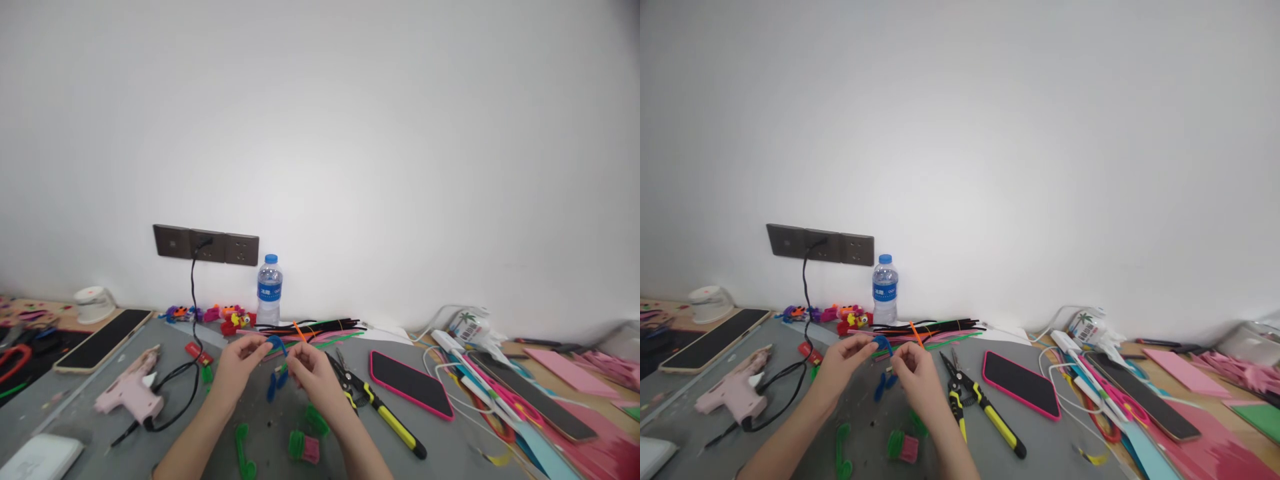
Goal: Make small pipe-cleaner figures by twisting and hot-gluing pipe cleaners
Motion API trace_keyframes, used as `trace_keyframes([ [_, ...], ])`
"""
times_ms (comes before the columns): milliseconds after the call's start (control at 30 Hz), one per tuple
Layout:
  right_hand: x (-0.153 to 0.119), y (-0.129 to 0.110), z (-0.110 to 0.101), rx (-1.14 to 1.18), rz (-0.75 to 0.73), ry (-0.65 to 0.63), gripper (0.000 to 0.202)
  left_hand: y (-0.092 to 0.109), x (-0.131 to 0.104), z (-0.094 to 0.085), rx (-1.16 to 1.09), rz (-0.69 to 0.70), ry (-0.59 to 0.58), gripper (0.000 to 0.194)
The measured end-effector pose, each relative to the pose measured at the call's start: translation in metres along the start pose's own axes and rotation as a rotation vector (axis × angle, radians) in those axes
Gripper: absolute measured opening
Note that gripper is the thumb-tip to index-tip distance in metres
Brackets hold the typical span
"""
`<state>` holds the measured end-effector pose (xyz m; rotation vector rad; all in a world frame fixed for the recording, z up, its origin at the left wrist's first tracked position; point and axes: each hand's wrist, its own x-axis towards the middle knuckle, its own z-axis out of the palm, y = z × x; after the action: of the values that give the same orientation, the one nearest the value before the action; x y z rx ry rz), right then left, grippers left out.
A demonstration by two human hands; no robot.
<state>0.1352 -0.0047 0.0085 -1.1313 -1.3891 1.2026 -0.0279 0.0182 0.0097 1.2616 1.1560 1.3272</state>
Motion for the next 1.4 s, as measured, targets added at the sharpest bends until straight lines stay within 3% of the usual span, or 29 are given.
trace_keyframes([
  [333, -0.001, 0.002, 0.007, 0.111, 0.049, -0.048, 0.026, -0.003, -0.002, 0.002, -0.063, 0.021, -0.026, 0.025],
  [600, -0.002, 0.0, 0.012, 0.154, -0.067, -0.092, 0.026, 0.001, -0.007, 0.007, -0.123, 0.038, -0.066, 0.021],
  [967, -0.001, -0.002, 0.016, 0.183, -0.099, -0.02, 0.033, -0.005, -0.014, 0.018, -0.421, -0.17, -0.031, 0.028],
  [1400, 0.0, 0.0, 0.021, 0.331, -0.066, 0.034, 0.038, -0.002, -0.018, 0.026, -0.543, -0.219, -0.08, 0.03],
])
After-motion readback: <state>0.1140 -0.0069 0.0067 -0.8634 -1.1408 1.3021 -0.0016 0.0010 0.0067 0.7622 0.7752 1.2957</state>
